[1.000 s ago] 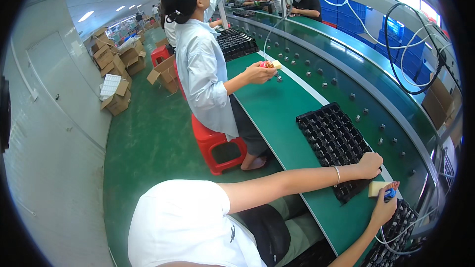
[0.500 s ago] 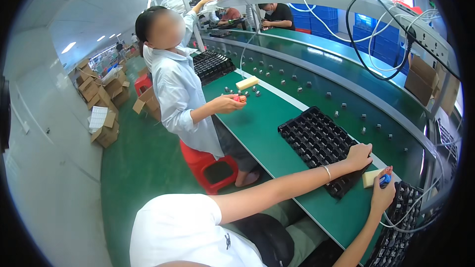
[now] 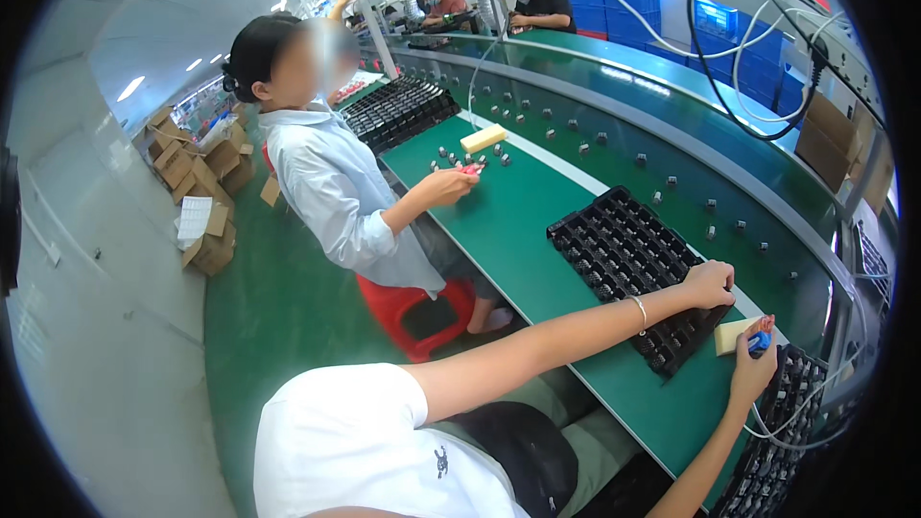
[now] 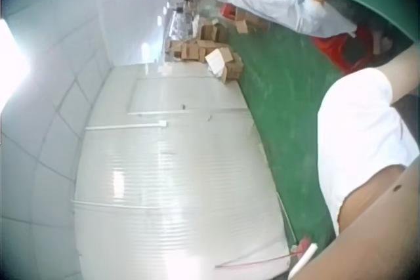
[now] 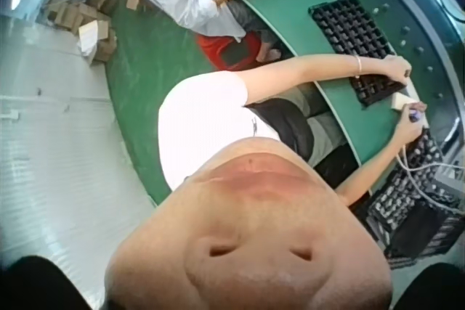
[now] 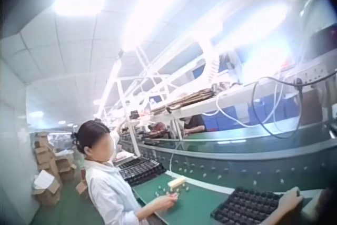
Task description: Manually assemble small electronic components and test them using a handheld probe on a production line.
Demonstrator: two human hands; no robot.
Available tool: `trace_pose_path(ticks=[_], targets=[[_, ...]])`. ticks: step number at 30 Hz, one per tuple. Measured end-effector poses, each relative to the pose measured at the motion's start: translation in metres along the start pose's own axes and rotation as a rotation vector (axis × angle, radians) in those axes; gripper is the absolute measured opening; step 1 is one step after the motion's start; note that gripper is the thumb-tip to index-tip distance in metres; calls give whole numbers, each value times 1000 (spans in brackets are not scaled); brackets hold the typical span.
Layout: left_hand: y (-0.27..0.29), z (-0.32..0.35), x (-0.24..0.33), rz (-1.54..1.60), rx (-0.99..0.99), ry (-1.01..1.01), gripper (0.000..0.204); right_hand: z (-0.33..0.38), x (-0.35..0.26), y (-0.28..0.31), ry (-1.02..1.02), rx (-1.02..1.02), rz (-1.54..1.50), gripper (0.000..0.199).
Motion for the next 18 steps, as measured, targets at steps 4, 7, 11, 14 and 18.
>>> trace_pose_path(ticks=[4, 7, 11, 14, 18], targets=[[-2, -6, 42, 20, -15, -120, 21, -12, 20, 25, 207, 141, -103, 54], [2, -10, 33, -219, -267, 108, 20, 0, -7, 13, 66, 14, -179, 55], [34, -28, -9, 16, -178, -41, 32, -19, -37, -2, 14, 82, 207, 50], [11, -27, -1, 239, -265, 40, 29, -5, -36, 27, -26, 73, 165, 46], [-7, -20, 5, 271, -314, 25, 29, 6, -25, 38, -47, 82, 175, 49]])
Point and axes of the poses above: each hand's wrist, its own z-axis away from the middle knuckle, its own y-axis out of the back of the hand, x = y × z, the point moved 5 cm from there along -z, towards the middle knuckle, and after that the axes turned 9 degrees about z, right-handed, at the moved point
